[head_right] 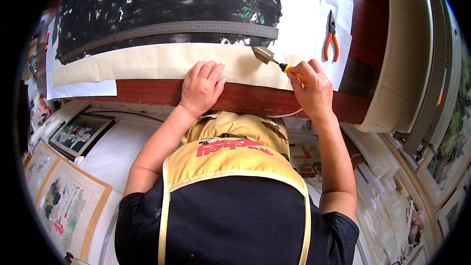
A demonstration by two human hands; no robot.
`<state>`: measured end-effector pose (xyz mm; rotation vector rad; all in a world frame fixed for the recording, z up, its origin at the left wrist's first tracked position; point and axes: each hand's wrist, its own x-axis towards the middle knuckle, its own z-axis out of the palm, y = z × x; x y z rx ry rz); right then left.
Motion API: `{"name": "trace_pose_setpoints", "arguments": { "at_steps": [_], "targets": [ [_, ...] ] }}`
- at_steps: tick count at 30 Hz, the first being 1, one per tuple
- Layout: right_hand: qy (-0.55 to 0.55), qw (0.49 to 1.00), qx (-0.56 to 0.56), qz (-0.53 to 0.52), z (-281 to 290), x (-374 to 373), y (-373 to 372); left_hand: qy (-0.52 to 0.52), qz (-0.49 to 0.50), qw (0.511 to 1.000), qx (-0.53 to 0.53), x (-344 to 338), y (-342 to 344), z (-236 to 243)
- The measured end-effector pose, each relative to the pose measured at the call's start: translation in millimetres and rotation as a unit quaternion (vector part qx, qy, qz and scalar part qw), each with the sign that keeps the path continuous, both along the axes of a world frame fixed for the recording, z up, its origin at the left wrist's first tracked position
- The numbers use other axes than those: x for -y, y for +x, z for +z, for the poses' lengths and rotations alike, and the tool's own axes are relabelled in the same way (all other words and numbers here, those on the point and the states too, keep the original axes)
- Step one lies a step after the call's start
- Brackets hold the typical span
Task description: The person aligns a large dark artwork on a table and applies a strip of beige mounting paper to its edge. They use a small spatula tool to smooth the paper and a ruler to ensure straight alignment. The person then rolls the artwork and the attached paper into a scroll.
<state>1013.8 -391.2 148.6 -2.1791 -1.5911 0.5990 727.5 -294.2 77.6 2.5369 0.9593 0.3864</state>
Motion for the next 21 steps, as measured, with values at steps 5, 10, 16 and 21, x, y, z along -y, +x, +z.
{"name": "trace_pose_setpoints", "arguments": {
  "at_steps": [5,10,16,21],
  "targets": [
    [0.003,1.0,0.003,-0.011,-1,3,1,-0.009,0.019,0.999,0.031,-4,0,-4],
    [0.002,0.999,-0.001,-0.034,-2,9,4,-0.037,0.077,0.993,0.084,-14,12,-19],
    [-0.004,0.998,-0.002,-0.055,-3,21,7,-0.051,0.058,0.995,0.07,-21,16,-20],
    [0.002,0.998,-0.008,-0.059,-1,28,8,-0.054,0.071,0.991,0.098,-21,14,-29]
  ]
}}
